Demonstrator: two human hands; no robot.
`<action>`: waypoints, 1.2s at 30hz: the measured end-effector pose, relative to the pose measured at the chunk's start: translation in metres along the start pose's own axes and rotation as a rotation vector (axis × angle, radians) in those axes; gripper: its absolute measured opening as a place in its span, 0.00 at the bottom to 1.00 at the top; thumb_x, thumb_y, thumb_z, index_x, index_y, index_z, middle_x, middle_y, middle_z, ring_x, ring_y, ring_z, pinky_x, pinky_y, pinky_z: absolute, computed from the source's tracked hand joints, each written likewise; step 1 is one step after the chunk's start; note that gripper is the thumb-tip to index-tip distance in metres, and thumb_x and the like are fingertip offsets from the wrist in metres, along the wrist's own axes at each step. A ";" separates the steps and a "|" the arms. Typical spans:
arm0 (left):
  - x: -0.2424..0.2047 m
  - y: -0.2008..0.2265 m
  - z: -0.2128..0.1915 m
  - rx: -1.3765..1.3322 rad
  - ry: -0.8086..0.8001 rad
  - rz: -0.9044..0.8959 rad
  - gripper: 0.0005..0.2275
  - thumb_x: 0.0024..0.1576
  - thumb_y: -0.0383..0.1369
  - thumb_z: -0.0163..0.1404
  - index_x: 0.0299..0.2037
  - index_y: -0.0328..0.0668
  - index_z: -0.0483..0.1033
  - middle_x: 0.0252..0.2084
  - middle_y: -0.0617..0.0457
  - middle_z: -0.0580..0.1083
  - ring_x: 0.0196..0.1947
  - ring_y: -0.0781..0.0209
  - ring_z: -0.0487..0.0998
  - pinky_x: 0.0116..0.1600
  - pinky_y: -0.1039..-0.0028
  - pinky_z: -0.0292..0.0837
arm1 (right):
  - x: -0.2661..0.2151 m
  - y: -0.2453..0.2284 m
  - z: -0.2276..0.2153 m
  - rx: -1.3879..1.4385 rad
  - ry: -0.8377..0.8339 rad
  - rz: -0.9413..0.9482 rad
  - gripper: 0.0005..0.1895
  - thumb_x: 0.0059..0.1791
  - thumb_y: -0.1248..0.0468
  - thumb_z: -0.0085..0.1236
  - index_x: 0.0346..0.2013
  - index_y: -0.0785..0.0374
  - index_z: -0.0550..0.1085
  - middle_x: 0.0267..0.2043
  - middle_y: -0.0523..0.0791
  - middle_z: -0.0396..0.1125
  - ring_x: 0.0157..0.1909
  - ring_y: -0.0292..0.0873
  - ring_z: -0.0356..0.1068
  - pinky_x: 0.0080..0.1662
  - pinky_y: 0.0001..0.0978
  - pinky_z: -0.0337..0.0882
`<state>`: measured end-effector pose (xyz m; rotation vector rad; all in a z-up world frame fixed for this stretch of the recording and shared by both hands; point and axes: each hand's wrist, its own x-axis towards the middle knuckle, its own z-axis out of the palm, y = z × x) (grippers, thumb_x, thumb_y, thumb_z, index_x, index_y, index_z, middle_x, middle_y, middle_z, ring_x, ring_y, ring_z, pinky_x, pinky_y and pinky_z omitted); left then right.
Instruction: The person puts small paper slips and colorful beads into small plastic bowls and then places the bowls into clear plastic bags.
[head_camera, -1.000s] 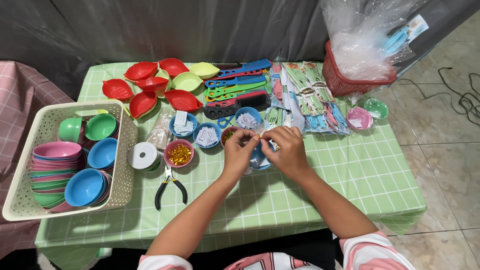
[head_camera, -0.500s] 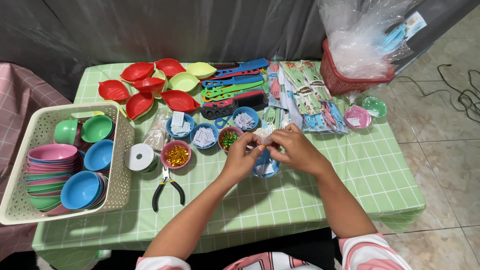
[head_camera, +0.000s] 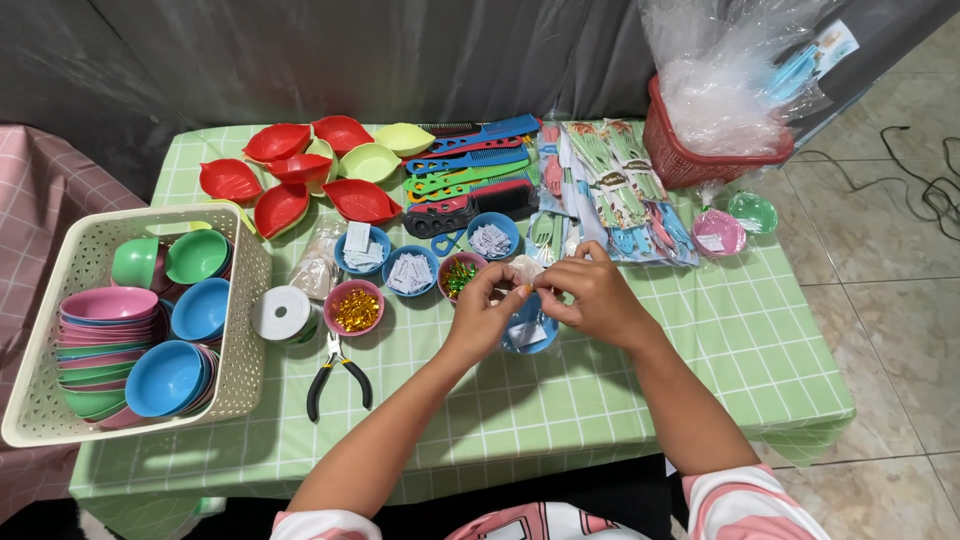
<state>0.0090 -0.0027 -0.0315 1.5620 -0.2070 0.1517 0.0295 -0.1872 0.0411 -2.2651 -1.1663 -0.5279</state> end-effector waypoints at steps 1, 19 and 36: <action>0.000 -0.001 0.001 0.000 -0.001 0.001 0.04 0.54 0.28 0.56 0.33 0.40 0.73 0.33 0.54 0.72 0.36 0.63 0.77 0.41 0.76 0.72 | -0.001 0.003 0.001 -0.002 0.001 0.000 0.05 0.48 0.65 0.58 0.27 0.54 0.74 0.25 0.36 0.70 0.29 0.38 0.70 0.45 0.33 0.63; -0.006 0.036 -0.007 0.066 0.146 0.203 0.03 0.56 0.27 0.57 0.34 0.39 0.75 0.38 0.51 0.71 0.40 0.61 0.73 0.47 0.74 0.72 | 0.000 -0.020 0.001 0.485 0.113 0.236 0.10 0.45 0.67 0.66 0.41 0.63 0.81 0.41 0.53 0.76 0.43 0.54 0.77 0.46 0.42 0.75; 0.002 0.070 -0.037 0.212 0.181 0.198 0.14 0.60 0.32 0.52 0.54 0.37 0.71 0.60 0.40 0.61 0.58 0.39 0.69 0.59 0.55 0.70 | -0.224 0.199 -0.097 -0.309 0.285 1.212 0.09 0.46 0.59 0.66 0.41 0.45 0.82 0.35 0.44 0.75 0.41 0.50 0.75 0.46 0.40 0.73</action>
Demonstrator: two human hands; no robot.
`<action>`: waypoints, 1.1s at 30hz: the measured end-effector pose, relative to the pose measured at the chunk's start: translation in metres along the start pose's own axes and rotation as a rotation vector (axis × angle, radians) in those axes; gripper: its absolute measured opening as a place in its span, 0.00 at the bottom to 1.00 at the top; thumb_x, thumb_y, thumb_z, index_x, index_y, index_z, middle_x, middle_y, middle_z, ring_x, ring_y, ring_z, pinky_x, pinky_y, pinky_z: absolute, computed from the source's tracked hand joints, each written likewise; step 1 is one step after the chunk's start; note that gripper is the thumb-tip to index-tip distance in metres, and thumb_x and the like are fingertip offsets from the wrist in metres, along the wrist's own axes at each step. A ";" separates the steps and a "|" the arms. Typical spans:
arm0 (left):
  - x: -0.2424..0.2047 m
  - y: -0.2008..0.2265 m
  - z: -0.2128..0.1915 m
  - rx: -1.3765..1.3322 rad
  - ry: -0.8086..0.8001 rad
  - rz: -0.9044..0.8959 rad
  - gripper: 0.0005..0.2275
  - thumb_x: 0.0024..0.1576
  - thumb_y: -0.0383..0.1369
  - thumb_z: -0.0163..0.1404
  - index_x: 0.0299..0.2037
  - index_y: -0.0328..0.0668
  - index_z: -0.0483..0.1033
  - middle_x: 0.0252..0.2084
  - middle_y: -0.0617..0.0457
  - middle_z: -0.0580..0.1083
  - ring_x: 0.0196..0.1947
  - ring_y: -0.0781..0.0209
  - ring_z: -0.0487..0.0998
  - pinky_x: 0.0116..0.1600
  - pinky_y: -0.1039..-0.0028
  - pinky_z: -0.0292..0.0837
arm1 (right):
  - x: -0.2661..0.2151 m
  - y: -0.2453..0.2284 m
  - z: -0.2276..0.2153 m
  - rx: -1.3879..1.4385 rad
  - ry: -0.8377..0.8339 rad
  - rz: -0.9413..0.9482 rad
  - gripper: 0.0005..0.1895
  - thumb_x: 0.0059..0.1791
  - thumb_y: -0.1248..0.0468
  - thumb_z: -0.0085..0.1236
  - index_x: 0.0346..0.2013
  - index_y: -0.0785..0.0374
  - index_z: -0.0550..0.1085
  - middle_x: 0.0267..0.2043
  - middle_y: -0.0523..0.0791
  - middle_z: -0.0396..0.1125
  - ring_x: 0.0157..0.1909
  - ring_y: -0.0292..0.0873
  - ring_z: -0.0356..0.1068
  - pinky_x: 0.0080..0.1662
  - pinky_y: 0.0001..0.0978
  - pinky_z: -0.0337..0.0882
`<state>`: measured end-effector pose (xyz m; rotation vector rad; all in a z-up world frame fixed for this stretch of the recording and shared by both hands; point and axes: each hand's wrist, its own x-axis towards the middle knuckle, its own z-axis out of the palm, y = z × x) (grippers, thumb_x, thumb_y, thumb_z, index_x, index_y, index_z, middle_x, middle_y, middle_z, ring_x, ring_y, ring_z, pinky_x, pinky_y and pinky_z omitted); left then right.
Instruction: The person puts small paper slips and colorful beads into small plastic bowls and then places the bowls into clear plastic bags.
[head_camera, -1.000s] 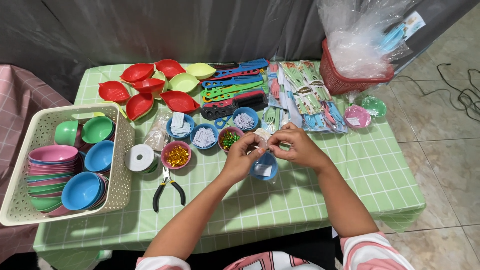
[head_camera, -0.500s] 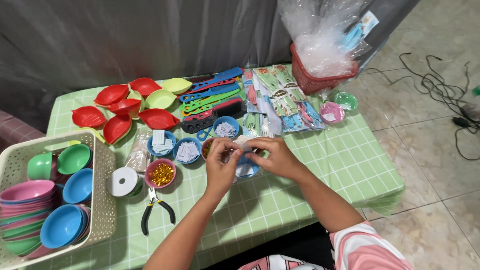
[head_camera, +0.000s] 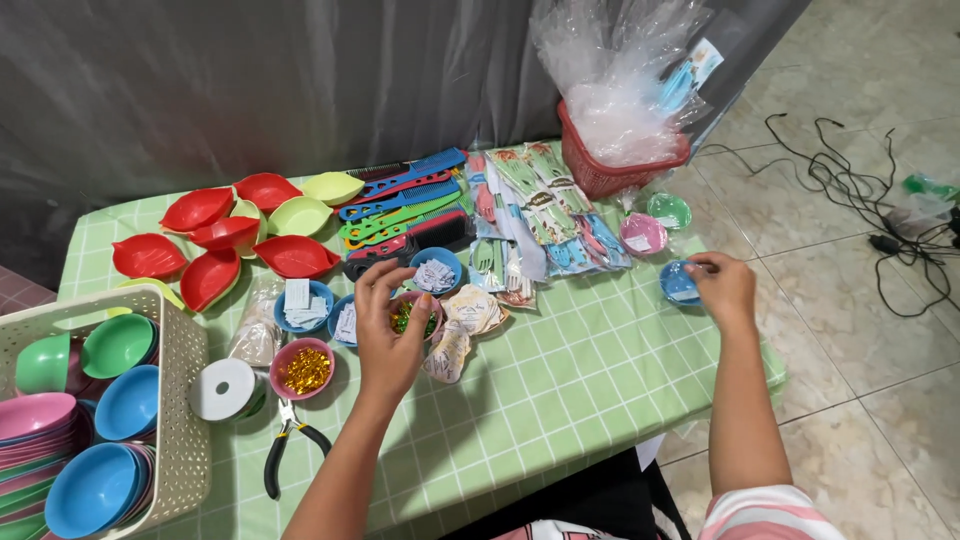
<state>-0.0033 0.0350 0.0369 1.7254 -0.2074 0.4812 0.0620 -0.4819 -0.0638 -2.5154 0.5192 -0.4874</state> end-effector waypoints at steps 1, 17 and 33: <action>-0.001 -0.009 0.001 0.001 0.001 -0.002 0.14 0.60 0.32 0.52 0.54 0.37 0.71 0.60 0.40 0.61 0.58 0.39 0.69 0.59 0.55 0.70 | -0.002 -0.010 -0.001 -0.001 -0.002 -0.001 0.09 0.46 0.59 0.66 0.41 0.45 0.82 0.35 0.44 0.75 0.41 0.50 0.75 0.46 0.40 0.73; -0.002 -0.007 0.008 0.572 -0.313 -0.085 0.10 0.58 0.37 0.53 0.47 0.46 0.76 0.61 0.44 0.64 0.59 0.40 0.70 0.59 0.47 0.63 | 0.169 -0.147 0.003 -0.161 0.065 -0.654 0.02 0.54 0.62 0.61 0.40 0.53 0.77 0.35 0.44 0.73 0.46 0.50 0.73 0.57 0.43 0.63; -0.003 -0.022 0.012 0.599 -0.345 -0.036 0.09 0.60 0.36 0.51 0.47 0.46 0.75 0.60 0.47 0.64 0.59 0.42 0.70 0.60 0.47 0.60 | 0.159 -0.169 -0.008 0.132 -0.261 -0.451 0.04 0.50 0.63 0.61 0.38 0.57 0.78 0.35 0.48 0.73 0.42 0.48 0.72 0.48 0.40 0.68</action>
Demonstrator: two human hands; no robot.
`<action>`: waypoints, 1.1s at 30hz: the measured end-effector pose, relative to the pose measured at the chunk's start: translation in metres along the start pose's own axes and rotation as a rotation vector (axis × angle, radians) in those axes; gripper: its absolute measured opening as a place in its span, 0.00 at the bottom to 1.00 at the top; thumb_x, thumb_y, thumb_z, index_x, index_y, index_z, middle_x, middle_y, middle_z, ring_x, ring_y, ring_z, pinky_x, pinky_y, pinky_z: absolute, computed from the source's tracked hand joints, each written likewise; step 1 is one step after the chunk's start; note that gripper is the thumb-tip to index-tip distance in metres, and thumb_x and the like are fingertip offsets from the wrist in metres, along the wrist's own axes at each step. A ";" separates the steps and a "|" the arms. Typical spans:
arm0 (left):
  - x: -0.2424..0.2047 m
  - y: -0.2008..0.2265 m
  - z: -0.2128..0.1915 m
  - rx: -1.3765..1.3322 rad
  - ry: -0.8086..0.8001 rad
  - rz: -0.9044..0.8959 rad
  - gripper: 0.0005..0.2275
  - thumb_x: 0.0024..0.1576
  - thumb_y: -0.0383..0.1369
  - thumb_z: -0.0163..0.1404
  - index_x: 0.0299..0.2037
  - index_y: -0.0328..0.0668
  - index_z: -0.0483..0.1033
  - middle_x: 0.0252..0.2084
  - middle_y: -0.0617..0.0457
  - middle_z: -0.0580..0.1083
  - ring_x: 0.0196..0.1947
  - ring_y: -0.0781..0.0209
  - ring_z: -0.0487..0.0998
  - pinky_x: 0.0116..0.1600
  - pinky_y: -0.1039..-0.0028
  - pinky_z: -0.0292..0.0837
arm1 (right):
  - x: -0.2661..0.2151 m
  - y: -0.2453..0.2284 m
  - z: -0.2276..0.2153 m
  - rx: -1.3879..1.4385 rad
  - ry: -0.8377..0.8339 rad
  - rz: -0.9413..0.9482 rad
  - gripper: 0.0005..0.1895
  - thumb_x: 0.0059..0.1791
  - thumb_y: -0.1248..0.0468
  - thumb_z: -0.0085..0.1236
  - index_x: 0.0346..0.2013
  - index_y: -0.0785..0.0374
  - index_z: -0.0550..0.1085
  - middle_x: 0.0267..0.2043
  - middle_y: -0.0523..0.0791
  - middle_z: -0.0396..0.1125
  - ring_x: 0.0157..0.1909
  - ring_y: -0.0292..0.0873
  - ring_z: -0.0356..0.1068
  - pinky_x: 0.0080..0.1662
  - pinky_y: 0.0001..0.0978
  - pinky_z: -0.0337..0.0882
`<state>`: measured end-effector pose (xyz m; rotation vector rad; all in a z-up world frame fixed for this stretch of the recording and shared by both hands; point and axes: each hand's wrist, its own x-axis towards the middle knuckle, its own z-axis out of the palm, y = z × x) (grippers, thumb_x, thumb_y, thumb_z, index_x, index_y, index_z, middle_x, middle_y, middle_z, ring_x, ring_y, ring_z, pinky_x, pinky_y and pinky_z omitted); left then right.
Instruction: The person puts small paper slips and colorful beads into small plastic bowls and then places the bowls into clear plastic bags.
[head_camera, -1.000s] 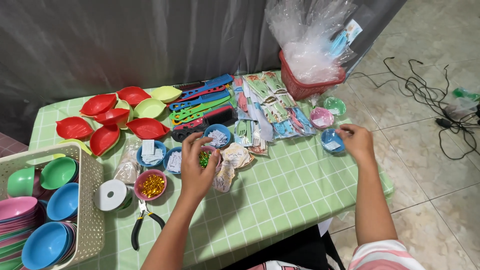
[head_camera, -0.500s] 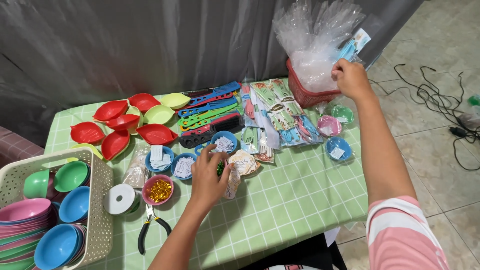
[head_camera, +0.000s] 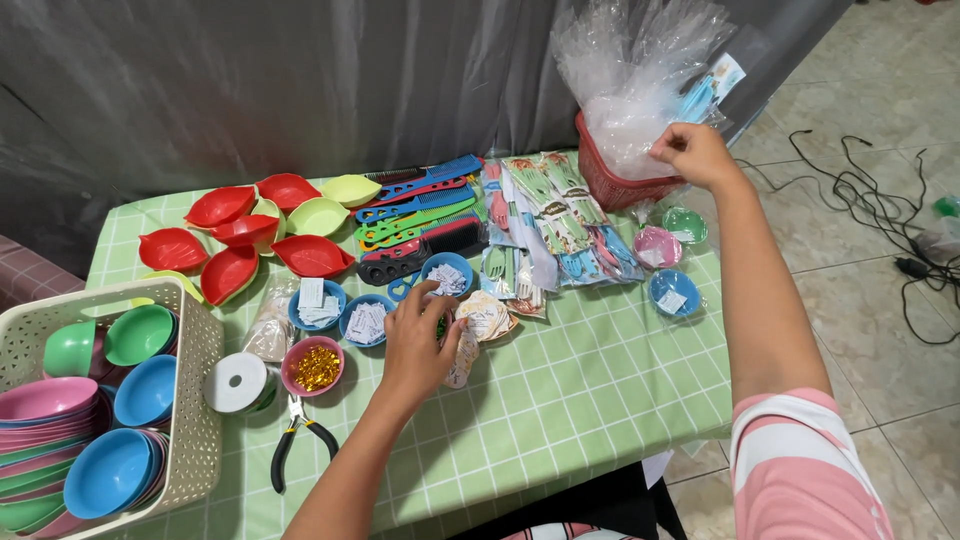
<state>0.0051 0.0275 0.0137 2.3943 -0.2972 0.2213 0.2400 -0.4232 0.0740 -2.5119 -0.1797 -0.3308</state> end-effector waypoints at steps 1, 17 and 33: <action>-0.001 0.001 0.000 0.001 0.000 0.001 0.09 0.60 0.36 0.51 0.47 0.46 0.75 0.60 0.47 0.64 0.59 0.42 0.70 0.60 0.47 0.60 | -0.007 -0.019 -0.006 0.001 0.002 0.000 0.04 0.50 0.63 0.61 0.38 0.57 0.78 0.35 0.48 0.73 0.42 0.48 0.72 0.48 0.40 0.68; -0.002 -0.008 0.006 -0.048 0.159 0.217 0.08 0.59 0.34 0.50 0.46 0.48 0.74 0.56 0.50 0.70 0.57 0.51 0.71 0.54 0.56 0.58 | 0.026 -0.015 -0.005 0.288 0.910 -0.113 0.08 0.55 0.66 0.46 0.38 0.59 0.75 0.29 0.40 0.69 0.28 0.34 0.67 0.34 0.28 0.71; 0.007 -0.013 0.007 -0.992 0.326 -0.134 0.12 0.55 0.21 0.56 0.48 0.40 0.75 0.37 0.49 0.78 0.37 0.61 0.83 0.45 0.74 0.79 | -0.186 -0.173 0.168 0.900 -0.215 -0.039 0.08 0.46 0.71 0.64 0.39 0.67 0.76 0.30 0.46 0.72 0.29 0.34 0.74 0.33 0.26 0.78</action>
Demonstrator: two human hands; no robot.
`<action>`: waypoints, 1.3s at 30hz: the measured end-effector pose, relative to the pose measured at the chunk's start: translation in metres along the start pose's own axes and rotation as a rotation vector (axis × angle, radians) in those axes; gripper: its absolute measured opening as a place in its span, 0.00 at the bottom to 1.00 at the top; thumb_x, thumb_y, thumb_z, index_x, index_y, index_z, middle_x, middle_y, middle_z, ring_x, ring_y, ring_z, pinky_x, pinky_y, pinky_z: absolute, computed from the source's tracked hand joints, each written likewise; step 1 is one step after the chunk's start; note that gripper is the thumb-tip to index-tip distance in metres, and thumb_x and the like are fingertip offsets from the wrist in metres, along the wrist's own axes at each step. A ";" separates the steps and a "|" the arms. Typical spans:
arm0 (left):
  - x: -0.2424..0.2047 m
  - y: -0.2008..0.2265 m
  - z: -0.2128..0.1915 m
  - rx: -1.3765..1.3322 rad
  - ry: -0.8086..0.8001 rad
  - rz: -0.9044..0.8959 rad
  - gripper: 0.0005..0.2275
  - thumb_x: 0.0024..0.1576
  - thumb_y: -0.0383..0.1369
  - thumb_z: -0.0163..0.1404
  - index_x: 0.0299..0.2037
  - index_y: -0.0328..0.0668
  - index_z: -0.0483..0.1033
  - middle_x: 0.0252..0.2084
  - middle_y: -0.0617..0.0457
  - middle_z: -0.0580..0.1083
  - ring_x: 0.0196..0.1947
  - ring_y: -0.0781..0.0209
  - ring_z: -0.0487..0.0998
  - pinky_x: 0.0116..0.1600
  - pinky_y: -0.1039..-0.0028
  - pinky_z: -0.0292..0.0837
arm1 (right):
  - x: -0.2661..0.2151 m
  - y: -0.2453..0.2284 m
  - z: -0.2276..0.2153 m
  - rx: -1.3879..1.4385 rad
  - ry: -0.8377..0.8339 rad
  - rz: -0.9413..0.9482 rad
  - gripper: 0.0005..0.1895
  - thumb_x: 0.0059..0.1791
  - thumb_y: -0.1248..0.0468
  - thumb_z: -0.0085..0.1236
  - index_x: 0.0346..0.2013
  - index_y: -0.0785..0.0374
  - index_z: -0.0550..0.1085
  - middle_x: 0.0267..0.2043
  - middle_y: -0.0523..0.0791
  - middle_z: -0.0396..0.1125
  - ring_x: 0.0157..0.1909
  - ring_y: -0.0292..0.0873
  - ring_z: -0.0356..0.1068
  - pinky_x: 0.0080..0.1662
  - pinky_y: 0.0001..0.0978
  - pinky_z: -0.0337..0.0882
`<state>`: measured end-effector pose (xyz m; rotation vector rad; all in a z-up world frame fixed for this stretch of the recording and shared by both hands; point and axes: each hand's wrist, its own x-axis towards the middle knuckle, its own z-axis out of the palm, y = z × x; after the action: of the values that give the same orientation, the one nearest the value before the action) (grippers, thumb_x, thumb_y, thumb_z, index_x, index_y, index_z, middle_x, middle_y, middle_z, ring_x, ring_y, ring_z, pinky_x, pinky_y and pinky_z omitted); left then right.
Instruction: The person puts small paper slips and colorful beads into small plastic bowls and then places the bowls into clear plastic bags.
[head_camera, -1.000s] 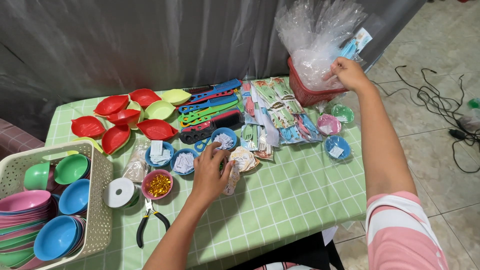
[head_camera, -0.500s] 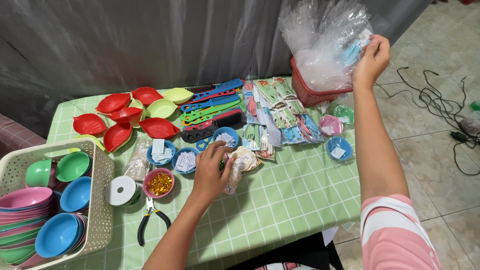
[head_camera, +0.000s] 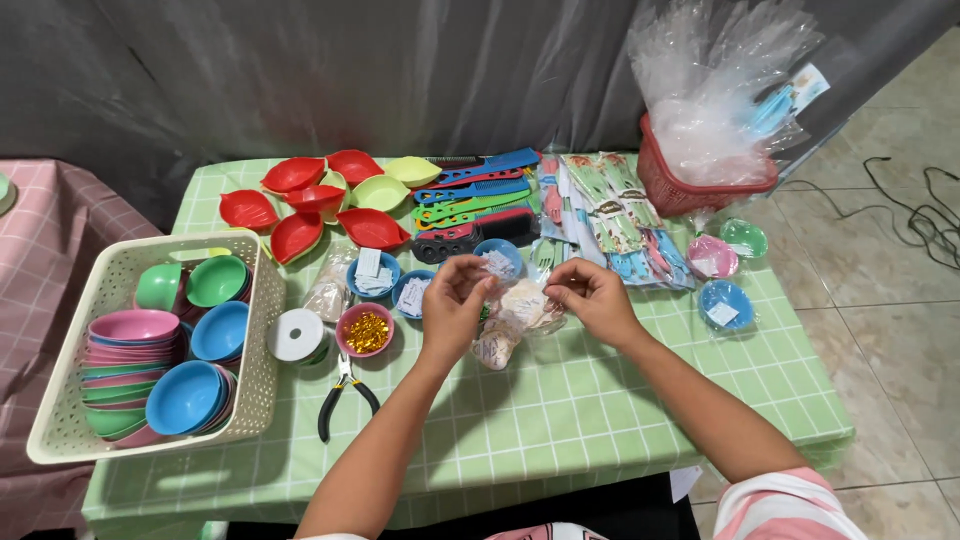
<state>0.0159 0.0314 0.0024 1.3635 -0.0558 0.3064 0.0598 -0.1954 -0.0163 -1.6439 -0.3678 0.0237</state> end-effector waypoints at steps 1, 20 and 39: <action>0.001 0.002 -0.003 0.000 0.006 0.000 0.12 0.55 0.21 0.56 0.48 0.40 0.75 0.37 0.49 0.78 0.37 0.61 0.83 0.45 0.74 0.79 | -0.001 -0.002 0.002 0.000 -0.006 0.001 0.08 0.46 0.71 0.64 0.39 0.67 0.76 0.30 0.46 0.72 0.29 0.34 0.74 0.33 0.26 0.78; 0.011 0.028 -0.024 0.074 -0.089 0.101 0.11 0.46 0.23 0.66 0.38 0.37 0.83 0.26 0.54 0.70 0.24 0.70 0.76 0.31 0.83 0.80 | 0.008 -0.036 0.030 0.051 0.073 -0.100 0.18 0.47 0.70 0.63 0.52 0.66 0.72 0.32 0.51 0.75 0.26 0.38 0.74 0.36 0.28 0.79; 0.005 0.023 -0.017 0.283 -0.351 0.040 0.05 0.56 0.26 0.57 0.41 0.41 0.80 0.26 0.49 0.75 0.24 0.64 0.77 0.30 0.77 0.77 | 0.004 -0.063 0.006 0.102 -0.406 -0.004 0.47 0.42 0.67 0.66 0.72 0.55 0.54 0.68 0.49 0.56 0.47 0.41 0.72 0.52 0.33 0.75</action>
<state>0.0130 0.0532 0.0213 1.6877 -0.3428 0.1072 0.0479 -0.1843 0.0450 -1.5326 -0.6677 0.3717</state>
